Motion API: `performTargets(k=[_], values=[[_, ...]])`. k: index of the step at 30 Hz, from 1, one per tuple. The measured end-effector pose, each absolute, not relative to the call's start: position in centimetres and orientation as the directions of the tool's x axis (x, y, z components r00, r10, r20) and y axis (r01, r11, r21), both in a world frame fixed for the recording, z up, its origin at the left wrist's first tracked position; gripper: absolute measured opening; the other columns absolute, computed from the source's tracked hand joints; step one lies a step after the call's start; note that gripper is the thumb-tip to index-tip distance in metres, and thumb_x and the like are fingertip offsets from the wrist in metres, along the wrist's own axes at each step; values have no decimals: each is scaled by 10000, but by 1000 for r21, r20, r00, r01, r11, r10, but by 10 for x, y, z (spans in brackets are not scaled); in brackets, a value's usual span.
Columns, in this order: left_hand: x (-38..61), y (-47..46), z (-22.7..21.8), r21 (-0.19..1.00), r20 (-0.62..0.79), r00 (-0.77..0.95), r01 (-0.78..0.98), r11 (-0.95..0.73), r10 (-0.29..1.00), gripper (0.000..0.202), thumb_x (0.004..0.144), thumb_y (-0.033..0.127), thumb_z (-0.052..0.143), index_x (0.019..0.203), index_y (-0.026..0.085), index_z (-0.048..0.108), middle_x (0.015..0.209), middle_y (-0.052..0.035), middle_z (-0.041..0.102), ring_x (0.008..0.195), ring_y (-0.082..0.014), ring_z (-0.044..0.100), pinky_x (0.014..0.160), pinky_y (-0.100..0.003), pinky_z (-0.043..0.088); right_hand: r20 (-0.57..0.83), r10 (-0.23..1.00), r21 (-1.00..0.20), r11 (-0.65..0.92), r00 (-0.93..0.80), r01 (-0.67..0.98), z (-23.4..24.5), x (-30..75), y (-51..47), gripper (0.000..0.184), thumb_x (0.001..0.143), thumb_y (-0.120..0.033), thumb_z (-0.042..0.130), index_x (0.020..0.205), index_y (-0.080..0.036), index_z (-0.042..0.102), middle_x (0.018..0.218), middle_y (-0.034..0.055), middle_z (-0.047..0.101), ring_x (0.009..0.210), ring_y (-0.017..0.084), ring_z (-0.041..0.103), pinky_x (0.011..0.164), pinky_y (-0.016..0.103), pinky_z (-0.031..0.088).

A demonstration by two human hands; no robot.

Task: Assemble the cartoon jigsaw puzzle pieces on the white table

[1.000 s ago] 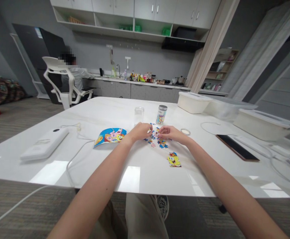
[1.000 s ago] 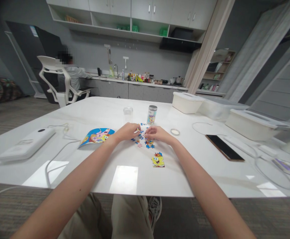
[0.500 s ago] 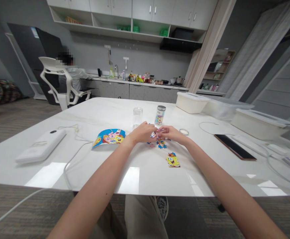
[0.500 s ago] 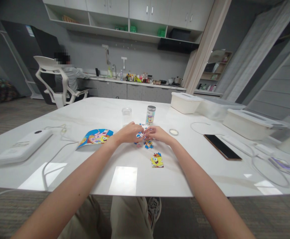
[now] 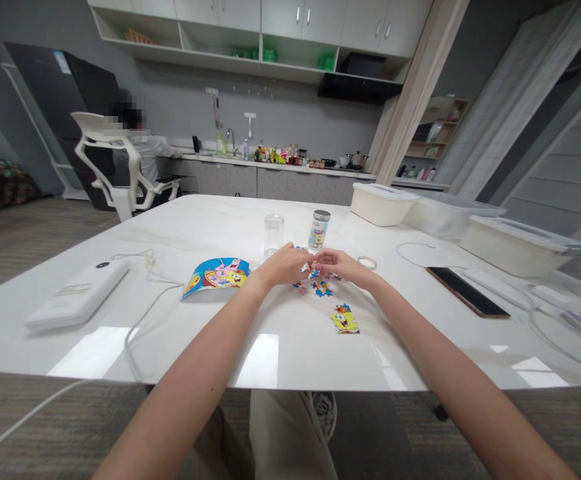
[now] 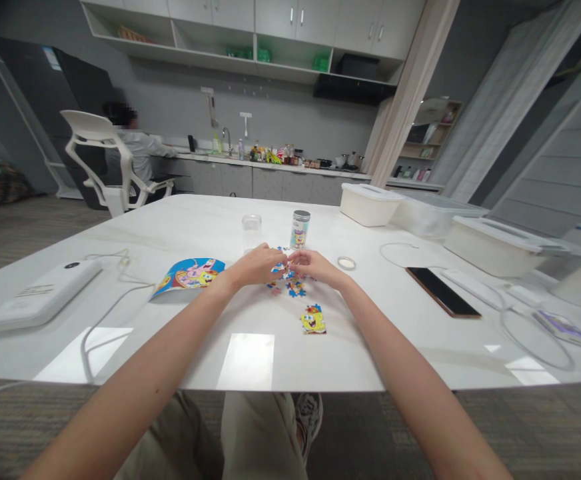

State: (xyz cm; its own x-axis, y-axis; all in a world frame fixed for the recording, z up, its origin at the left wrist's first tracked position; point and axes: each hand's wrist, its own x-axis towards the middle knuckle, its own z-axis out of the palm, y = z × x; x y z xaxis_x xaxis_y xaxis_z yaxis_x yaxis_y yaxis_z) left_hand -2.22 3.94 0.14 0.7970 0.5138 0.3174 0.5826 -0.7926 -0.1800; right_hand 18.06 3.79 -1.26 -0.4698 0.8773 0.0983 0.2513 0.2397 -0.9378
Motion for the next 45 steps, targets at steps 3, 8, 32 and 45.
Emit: performTargets(k=[3, 8, 32, 45], values=[[-23, 39, 1, -185, 312, 799, 582, -792, 515, 159, 899, 259, 518, 928, 158, 636, 947, -85, 714, 881, -206, 651, 742, -319, 360, 92, 874, -936, 239, -477, 258, -12, 181, 38, 325, 721, -360, 758, 936, -151, 635, 792, 25, 695, 651, 114, 615, 595, 243, 467], [-22, 38, 2, -195, 300, 810, 569, -799, 504, 155, 901, 257, 518, 925, 170, 644, 915, -76, 712, 864, -201, 652, 737, -315, 362, 78, 886, -942, 216, -457, 257, -13, 181, 40, 372, 685, -361, 789, 942, -148, 627, 740, 14, 685, 620, 111, 606, 601, 252, 479], [-22, 38, -1, -203, 326, 806, 570, -796, 494, 275, 933, 361, 497, 877, 159, 674, 872, -75, 724, 830, -205, 675, 736, -313, 421, 66, 891, -946, 199, -450, 257, -11, 183, 40, 299, 668, -349, 785, 867, -143, 700, 746, 14, 695, 613, 103, 560, 619, 260, 430], [-21, 41, -2, -205, 311, 793, 595, -777, 524, 212, 916, 221, 454, 888, 173, 658, 903, -66, 730, 852, -199, 675, 733, -304, 427, 45, 893, -963, 158, -447, 220, -10, 181, 38, 273, 669, -337, 797, 803, -159, 639, 799, 27, 701, 738, 136, 639, 664, 260, 494]])
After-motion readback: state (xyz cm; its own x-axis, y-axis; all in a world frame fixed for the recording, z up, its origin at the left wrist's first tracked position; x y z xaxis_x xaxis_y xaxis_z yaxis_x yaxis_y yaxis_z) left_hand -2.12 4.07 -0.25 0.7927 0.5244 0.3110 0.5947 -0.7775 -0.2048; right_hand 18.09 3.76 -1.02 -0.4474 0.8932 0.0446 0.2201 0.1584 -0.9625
